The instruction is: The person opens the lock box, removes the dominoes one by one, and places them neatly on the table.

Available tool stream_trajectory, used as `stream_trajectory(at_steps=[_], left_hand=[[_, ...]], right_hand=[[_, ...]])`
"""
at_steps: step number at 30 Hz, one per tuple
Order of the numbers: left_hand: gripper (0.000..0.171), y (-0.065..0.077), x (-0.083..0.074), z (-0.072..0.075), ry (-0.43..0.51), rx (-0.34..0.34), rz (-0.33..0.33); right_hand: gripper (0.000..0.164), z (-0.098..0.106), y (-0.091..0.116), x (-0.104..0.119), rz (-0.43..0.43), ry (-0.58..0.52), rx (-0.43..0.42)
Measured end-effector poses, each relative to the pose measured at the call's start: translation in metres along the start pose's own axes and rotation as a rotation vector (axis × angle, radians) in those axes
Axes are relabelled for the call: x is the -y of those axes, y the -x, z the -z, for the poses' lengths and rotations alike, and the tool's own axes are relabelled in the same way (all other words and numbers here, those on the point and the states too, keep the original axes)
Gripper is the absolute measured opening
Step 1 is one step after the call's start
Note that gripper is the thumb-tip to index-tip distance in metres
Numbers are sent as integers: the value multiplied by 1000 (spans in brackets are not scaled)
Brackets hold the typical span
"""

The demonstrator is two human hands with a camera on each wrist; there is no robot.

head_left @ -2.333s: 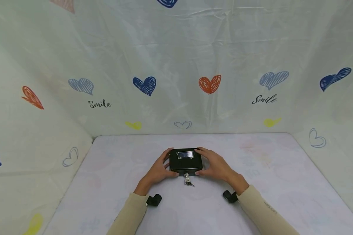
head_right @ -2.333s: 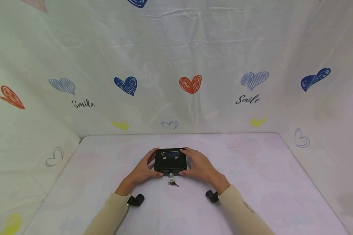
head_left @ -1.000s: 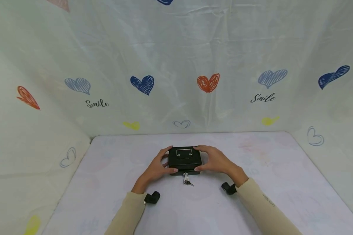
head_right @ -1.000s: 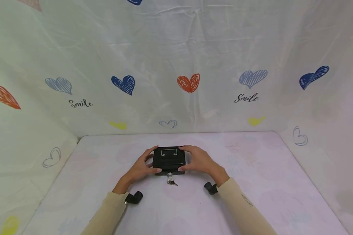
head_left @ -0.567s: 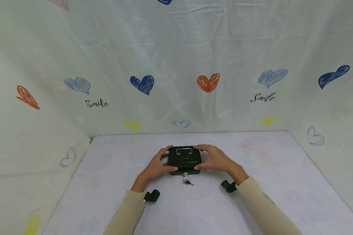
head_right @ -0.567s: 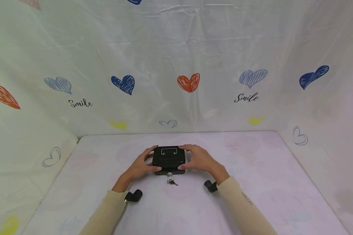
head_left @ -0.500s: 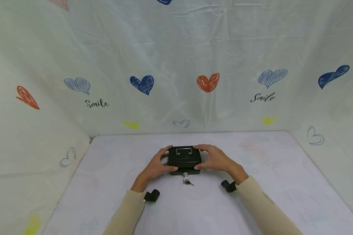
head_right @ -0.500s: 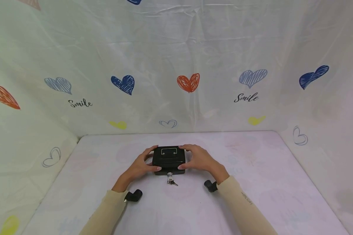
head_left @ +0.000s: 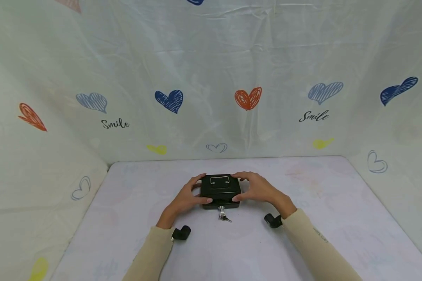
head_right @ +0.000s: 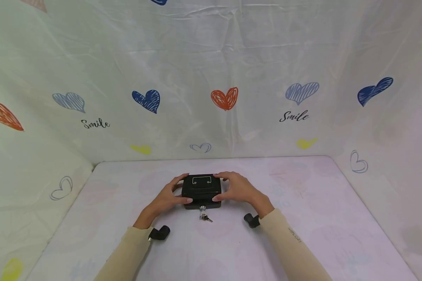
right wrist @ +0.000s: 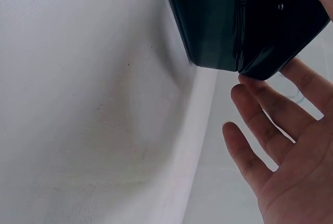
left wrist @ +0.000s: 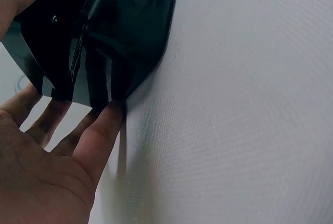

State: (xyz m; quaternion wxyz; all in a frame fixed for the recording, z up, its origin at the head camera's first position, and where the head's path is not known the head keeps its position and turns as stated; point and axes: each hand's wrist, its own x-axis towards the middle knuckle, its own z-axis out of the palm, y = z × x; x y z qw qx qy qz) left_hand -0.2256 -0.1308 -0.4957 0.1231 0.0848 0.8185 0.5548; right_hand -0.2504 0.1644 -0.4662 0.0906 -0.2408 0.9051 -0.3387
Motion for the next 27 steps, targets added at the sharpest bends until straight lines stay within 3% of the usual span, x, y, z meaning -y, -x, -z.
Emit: stream_trajectory(at_steps=[16, 27], left_hand=[[92, -2, -1, 0, -31, -18, 19], [89, -2, -3, 2, -28, -22, 12]], right_hand=[[79, 2, -1, -2, -7, -64, 14], [77, 1, -3, -4, -6, -46, 11]])
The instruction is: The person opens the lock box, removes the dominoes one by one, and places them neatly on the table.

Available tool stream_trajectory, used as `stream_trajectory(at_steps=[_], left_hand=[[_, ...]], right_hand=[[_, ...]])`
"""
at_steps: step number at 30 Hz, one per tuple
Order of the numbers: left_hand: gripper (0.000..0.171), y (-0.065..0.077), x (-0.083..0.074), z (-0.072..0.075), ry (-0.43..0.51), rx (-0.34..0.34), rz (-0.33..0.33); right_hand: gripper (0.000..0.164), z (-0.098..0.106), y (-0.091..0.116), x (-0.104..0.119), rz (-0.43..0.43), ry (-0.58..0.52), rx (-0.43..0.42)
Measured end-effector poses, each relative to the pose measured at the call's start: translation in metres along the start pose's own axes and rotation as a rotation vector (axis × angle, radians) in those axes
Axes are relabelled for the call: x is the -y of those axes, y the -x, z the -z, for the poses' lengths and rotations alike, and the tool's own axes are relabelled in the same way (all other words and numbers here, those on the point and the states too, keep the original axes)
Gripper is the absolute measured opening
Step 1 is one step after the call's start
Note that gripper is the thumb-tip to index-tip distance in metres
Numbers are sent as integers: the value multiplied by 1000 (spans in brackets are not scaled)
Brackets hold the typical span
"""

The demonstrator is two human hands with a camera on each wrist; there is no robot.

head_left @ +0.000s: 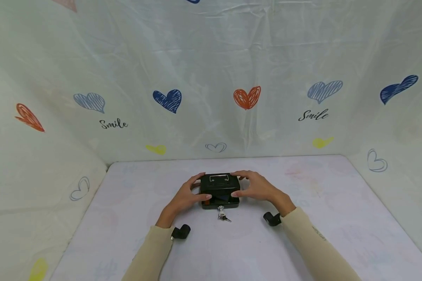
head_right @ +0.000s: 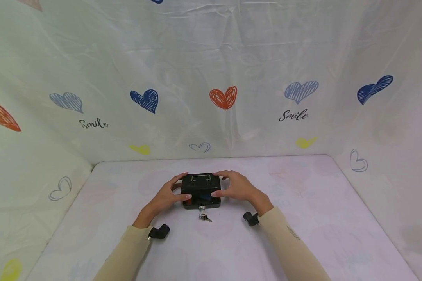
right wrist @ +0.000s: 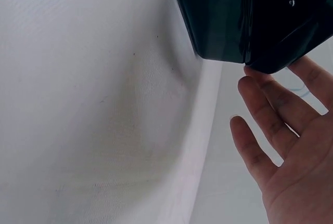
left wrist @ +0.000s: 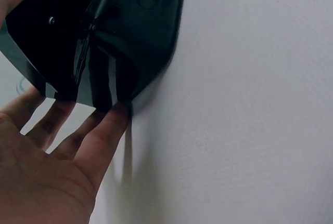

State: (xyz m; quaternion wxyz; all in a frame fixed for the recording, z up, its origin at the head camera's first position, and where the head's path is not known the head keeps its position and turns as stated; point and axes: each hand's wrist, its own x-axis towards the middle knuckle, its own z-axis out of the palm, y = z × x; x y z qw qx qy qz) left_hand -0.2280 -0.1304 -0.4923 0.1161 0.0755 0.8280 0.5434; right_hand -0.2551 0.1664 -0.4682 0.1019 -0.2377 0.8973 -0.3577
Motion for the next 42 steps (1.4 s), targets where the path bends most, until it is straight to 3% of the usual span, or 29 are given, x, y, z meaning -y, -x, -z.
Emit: stream_trajectory(at_steps=[13, 30, 37, 42], left_hand=[[80, -5, -2, 3, 5, 4, 37], [75, -4, -4, -2, 100, -15, 78], [73, -6, -7, -3, 148, -6, 85], [72, -5, -9, -3, 127, -12, 78]], right_hand=[[65, -4, -3, -1, -5, -29, -41], [54, -18, -5, -6, 29, -118, -123], [52, -21, -6, -3, 7, -190, -136], [52, -23, -6, -2, -17, -205, -150]])
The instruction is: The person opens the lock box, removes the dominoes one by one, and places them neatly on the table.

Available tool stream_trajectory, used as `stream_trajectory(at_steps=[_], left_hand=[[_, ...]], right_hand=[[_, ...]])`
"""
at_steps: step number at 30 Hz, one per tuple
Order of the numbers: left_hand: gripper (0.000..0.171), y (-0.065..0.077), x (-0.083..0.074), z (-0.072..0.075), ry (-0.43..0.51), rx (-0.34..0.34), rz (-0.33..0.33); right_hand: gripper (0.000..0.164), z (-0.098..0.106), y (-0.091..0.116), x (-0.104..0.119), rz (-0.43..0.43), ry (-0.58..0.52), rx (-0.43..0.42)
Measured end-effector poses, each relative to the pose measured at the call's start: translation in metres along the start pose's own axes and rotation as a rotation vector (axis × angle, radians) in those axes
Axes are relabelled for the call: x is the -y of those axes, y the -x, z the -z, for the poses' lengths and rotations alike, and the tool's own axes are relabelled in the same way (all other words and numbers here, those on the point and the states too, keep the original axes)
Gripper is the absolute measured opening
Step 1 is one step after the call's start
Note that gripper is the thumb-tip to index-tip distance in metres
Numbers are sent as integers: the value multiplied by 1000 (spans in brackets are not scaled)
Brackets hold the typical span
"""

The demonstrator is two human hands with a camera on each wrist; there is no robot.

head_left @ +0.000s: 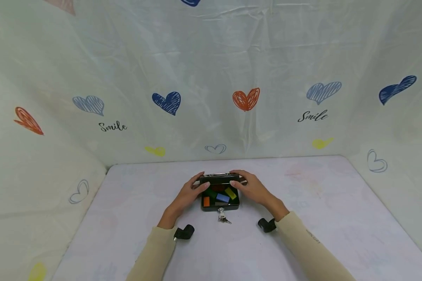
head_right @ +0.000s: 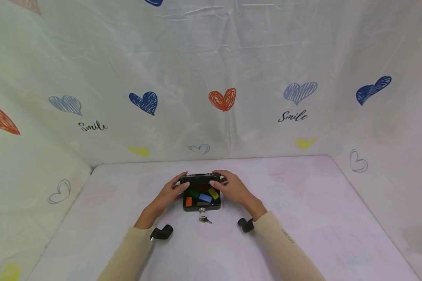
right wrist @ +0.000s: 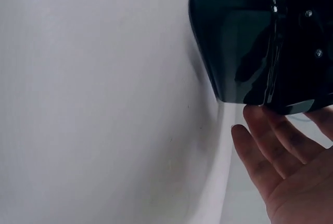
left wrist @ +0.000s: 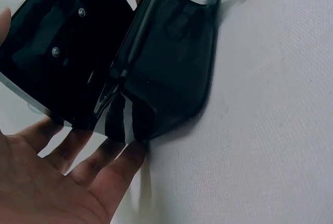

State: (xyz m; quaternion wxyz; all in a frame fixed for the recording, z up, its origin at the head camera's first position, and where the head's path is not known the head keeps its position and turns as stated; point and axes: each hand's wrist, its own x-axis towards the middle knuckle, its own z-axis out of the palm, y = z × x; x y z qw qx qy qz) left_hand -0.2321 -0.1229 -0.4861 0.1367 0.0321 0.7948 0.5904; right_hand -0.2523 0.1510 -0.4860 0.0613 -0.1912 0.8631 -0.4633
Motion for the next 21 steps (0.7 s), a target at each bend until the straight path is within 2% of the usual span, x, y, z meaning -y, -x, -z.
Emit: stream_trajectory(at_steps=[10, 17, 21], left_hand=[[68, 0, 0, -2, -36, -27, -6], [70, -1, 2, -2, 17, -26, -16], [74, -1, 2, -2, 53, -23, 3]], right_hand=[[53, -5, -1, -1, -55, -29, -32], [55, -12, -1, 0, -83, -55, -87], [54, -15, 0, 4, -102, -72, -112]])
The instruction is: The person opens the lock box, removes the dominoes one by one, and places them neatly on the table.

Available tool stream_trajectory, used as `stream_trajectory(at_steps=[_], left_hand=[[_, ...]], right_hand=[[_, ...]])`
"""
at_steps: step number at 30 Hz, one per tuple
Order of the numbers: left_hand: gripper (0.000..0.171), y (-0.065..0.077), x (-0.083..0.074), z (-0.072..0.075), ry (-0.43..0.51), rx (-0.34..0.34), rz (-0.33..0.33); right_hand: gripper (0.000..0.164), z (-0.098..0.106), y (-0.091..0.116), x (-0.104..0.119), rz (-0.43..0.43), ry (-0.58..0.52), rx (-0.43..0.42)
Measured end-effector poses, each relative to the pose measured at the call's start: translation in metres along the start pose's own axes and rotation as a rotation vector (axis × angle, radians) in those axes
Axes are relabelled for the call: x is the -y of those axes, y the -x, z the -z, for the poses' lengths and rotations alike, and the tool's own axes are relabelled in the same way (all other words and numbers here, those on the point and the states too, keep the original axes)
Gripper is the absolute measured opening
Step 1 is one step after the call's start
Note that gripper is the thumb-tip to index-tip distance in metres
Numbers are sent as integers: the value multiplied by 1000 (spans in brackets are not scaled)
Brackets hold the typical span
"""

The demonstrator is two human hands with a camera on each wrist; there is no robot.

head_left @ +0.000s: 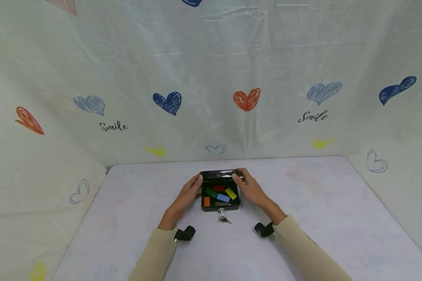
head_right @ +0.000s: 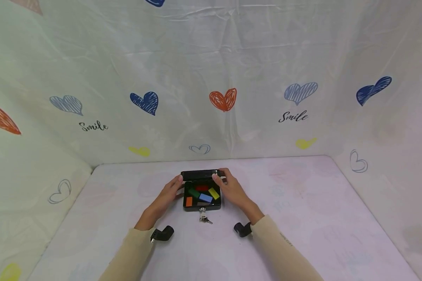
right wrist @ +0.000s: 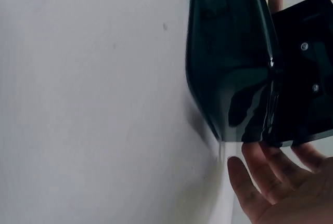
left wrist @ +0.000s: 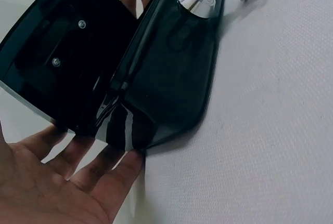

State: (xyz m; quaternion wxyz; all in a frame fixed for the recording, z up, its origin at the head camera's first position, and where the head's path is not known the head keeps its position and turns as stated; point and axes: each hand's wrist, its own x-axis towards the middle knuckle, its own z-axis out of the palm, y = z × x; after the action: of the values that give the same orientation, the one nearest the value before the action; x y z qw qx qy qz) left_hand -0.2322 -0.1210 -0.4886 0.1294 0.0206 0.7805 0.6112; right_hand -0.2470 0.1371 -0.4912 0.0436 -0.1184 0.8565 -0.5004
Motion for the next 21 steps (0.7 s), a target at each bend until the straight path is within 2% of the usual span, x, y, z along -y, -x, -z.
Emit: stream_trajectory(at_steps=[5, 10, 21], left_hand=[[76, -1, 0, -2, 60, 2, -4], [75, -2, 2, -3, 75, -3, 5], [75, -2, 0, -4, 110, 4, 15]], right_hand=[[52, -3, 1, 6, -21, -27, -11], [53, -4, 2, 8, -60, -59, -29], [60, -7, 2, 6, -79, -62, -34]])
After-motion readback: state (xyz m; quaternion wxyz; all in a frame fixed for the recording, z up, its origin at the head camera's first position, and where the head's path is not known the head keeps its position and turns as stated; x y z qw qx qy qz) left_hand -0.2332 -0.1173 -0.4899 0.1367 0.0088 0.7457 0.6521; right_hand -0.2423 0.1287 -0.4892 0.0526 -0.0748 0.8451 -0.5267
